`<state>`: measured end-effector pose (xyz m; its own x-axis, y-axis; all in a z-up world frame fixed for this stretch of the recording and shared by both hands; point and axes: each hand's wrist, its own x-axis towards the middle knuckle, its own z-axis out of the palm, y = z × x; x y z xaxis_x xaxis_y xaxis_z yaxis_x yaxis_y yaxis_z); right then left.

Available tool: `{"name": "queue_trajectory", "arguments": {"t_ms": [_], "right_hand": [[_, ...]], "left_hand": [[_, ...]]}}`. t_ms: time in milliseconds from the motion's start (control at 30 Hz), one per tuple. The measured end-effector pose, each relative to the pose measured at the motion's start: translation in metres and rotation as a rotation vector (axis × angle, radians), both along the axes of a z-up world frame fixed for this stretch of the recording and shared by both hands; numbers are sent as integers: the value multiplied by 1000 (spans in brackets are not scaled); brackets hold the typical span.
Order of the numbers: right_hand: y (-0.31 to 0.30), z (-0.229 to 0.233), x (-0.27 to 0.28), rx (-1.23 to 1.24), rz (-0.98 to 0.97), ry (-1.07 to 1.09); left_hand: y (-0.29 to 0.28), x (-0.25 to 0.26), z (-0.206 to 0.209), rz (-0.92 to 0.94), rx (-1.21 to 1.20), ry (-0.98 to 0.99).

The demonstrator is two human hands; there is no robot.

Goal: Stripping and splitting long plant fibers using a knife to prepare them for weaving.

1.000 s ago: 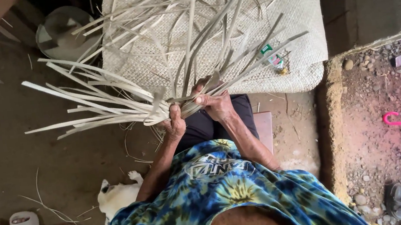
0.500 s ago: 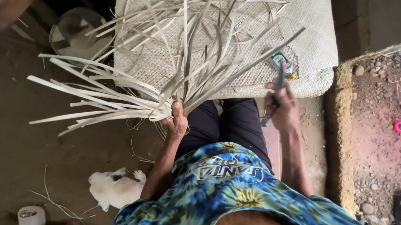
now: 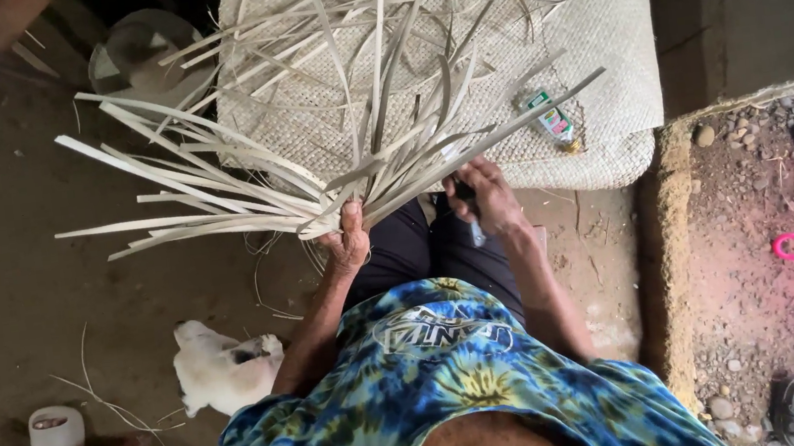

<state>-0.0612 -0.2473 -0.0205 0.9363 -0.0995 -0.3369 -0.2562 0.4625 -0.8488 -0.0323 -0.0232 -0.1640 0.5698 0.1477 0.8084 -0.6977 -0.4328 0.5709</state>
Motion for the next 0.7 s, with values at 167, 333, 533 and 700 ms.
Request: {"name": "queue_trajectory", "arguments": {"t_ms": [167,333,533,700], "right_hand": [[23,33,31,-17,43,-162],[10,12,43,-215,106,-283],[8,-6,44,23,-56,-210],[-1,-15,55,70,-41,-237]], "left_hand": [[0,3,-1,185,239,-265],[1,-7,38,87,190,-134],[3,-12,14,-42,40,18],[-4,-4,-7,18,96,-68]]}}
